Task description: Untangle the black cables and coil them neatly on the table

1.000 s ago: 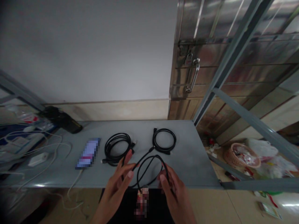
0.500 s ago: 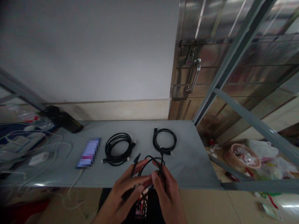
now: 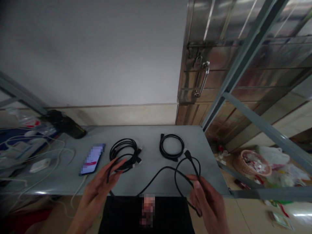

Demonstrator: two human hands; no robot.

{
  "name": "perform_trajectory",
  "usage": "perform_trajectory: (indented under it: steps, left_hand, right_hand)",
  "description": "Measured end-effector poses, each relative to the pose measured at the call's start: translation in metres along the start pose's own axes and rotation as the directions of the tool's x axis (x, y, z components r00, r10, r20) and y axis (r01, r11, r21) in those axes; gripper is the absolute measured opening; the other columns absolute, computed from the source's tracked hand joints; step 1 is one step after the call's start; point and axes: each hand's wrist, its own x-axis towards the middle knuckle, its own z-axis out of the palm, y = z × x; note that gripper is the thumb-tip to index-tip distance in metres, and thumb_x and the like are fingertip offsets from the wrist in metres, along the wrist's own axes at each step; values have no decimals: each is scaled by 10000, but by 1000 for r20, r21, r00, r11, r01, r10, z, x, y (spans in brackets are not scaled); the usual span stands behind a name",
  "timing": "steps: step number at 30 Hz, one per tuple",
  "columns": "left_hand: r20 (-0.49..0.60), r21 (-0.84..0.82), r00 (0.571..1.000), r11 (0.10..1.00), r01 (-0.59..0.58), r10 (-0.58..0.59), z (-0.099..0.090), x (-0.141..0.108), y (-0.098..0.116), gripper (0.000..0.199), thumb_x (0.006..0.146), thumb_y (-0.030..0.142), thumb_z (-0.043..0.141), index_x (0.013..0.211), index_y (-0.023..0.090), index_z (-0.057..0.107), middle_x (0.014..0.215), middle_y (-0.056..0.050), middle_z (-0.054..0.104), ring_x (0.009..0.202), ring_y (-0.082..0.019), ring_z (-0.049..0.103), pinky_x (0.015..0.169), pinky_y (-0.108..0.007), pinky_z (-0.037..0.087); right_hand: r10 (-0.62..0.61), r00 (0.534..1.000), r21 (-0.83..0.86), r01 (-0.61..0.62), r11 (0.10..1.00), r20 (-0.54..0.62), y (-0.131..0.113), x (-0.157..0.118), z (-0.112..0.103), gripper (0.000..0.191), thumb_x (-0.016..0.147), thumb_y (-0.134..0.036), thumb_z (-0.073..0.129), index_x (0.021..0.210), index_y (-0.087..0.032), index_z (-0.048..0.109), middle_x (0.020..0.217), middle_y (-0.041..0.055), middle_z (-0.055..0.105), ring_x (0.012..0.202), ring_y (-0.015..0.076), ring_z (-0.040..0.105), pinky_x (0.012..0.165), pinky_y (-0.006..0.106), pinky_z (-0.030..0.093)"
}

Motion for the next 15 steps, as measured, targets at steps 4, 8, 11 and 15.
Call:
perform_trajectory:
  steps: [4,8,11,15]
  left_hand:
    - [35,-54,999,998,17,-15,2,0,-2,541,1000,532,824,1475,280,757,1554,-125,740,1510,-382,651,1271,-560,538]
    - [58,-89,998,996,0,5,14,4,-8,528,1022,546,795,1463,258,764,1474,-146,785,1455,-375,698,1195,-530,613]
    - [109,-86,994,996,-11,20,28,8,-9,534,1052,559,752,1484,244,751,1478,-156,780,1445,-370,705,1206,-539,603]
    - [145,-112,989,994,-4,20,50,14,-4,536,1089,583,691,1505,249,740,1474,-139,786,1419,-358,725,1210,-551,600]
  right_hand:
    - [-57,998,-373,63,926,27,-9,0,-9,493,1075,-678,682,1179,-220,834,706,11,597,646,175,576,563,254,477]
    - [-184,967,-516,251,819,179,-16,4,-10,428,1104,-623,644,1133,-255,860,856,76,771,791,233,733,766,279,629]
    - [-241,924,-529,369,764,296,-7,5,-9,371,1126,-548,634,1233,-271,856,1062,111,848,911,257,813,860,292,664]
    - [-278,890,-530,442,724,362,15,0,2,362,1143,-515,622,1360,-303,819,1232,102,855,1077,276,838,951,326,678]
